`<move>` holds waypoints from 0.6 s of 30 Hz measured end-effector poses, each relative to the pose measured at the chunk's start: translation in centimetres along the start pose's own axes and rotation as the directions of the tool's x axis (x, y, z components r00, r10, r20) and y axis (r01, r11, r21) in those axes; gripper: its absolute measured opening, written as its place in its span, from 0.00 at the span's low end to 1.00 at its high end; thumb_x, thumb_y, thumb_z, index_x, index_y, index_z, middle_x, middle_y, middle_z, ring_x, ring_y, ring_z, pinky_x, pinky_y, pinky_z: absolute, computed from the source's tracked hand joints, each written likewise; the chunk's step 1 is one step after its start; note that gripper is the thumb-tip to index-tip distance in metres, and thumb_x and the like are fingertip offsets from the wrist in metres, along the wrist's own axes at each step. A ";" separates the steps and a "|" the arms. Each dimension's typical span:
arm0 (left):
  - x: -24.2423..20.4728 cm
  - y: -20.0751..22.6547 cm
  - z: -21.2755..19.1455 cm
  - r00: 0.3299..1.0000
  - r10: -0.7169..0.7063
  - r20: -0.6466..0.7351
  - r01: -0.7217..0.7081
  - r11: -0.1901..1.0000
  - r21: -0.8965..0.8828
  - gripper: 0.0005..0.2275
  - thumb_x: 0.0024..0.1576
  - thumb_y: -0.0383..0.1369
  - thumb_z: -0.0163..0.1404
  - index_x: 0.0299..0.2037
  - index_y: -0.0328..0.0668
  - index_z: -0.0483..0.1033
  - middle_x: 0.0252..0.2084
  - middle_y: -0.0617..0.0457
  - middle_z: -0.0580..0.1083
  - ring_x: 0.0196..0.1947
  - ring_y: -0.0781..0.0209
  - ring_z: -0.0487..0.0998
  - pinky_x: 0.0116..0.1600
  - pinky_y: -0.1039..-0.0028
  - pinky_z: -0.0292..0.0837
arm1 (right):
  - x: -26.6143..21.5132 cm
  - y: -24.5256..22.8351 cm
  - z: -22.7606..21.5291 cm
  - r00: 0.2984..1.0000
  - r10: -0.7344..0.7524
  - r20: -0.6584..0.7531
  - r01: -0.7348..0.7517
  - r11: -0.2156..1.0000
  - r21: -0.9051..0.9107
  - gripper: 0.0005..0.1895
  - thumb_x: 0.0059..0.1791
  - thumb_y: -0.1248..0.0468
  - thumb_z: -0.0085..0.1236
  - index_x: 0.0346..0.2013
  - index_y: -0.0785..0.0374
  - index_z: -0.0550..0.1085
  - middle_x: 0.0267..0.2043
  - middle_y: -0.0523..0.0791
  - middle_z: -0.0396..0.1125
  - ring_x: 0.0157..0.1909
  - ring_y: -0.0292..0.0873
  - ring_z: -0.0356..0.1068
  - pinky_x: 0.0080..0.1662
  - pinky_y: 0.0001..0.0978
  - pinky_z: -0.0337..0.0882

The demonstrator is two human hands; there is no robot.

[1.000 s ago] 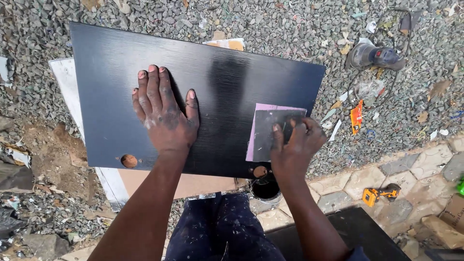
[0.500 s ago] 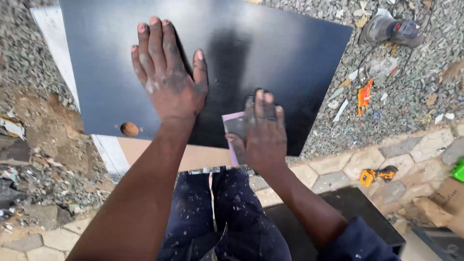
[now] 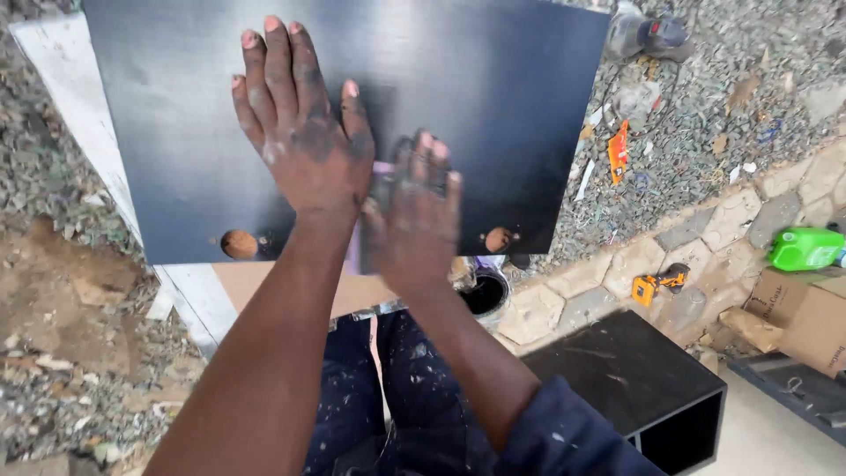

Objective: Sanding the surface of a black rectangular panel using sandpaper to prepare it for finishing, with brief use of a metal bar for surface scraping.

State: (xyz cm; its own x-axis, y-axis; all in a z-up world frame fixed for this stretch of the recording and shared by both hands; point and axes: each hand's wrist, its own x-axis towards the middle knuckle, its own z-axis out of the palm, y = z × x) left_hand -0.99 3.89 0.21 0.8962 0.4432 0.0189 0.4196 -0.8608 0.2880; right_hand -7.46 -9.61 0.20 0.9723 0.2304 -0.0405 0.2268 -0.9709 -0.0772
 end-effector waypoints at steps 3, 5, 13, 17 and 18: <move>-0.7 -3.2 -1.8 0.996 0.083 0.033 -0.077 0.984 -0.163 0.26 0.71 0.45 0.49 0.76 0.43 0.61 0.77 0.52 0.54 0.78 0.50 0.50 0.79 0.52 0.49 | -1.3 8.7 3.1 0.997 -0.009 0.079 0.024 0.982 -0.187 0.30 0.59 0.53 0.37 0.73 0.65 0.59 0.80 0.55 0.40 0.81 0.57 0.36 0.75 0.59 0.39; -2.1 -6.9 -3.8 0.987 -0.124 0.103 0.138 0.980 -0.145 0.35 0.70 0.51 0.52 0.78 0.36 0.53 0.79 0.44 0.47 0.80 0.47 0.44 0.80 0.49 0.46 | -1.6 14.6 3.8 0.969 0.121 -0.217 -0.119 0.993 0.019 0.36 0.65 0.45 0.31 0.78 0.68 0.43 0.81 0.60 0.37 0.82 0.65 0.43 0.77 0.63 0.52; -9.6 -16.4 -5.8 0.786 -0.605 0.122 0.601 0.703 -0.381 0.15 0.62 0.46 0.58 0.49 0.45 0.80 0.44 0.51 0.78 0.44 0.53 0.79 0.47 0.58 0.73 | 1.0 -3.0 4.5 0.994 0.099 -0.039 -0.097 0.993 0.061 0.39 0.61 0.42 0.34 0.77 0.64 0.43 0.82 0.57 0.36 0.83 0.61 0.36 0.76 0.61 0.32; -8.9 -16.3 -7.6 0.688 -0.554 0.468 0.699 0.333 -0.633 0.14 0.63 0.38 0.57 0.51 0.35 0.79 0.39 0.48 0.76 0.35 0.60 0.76 0.39 0.71 0.73 | 0.7 -13.2 1.0 0.964 -0.258 0.058 0.244 0.953 0.177 0.38 0.59 0.45 0.43 0.74 0.70 0.55 0.79 0.62 0.40 0.81 0.64 0.39 0.75 0.62 0.39; -9.3 -16.1 -9.2 0.690 -0.560 0.459 0.694 0.330 -0.640 0.14 0.63 0.38 0.57 0.51 0.35 0.79 0.39 0.48 0.76 0.35 0.60 0.76 0.39 0.71 0.73 | 0.3 -12.7 0.4 0.962 -0.268 0.051 0.255 0.950 0.179 0.38 0.59 0.45 0.43 0.74 0.70 0.55 0.79 0.62 0.40 0.81 0.64 0.39 0.75 0.62 0.39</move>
State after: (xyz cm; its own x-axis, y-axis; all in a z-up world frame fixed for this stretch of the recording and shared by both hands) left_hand -17.39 15.90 4.24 0.4490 0.6732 -0.5875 0.6685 0.1831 0.7208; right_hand -10.05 2.86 0.76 0.8717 0.4853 -0.0686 0.4536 -0.8517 -0.2624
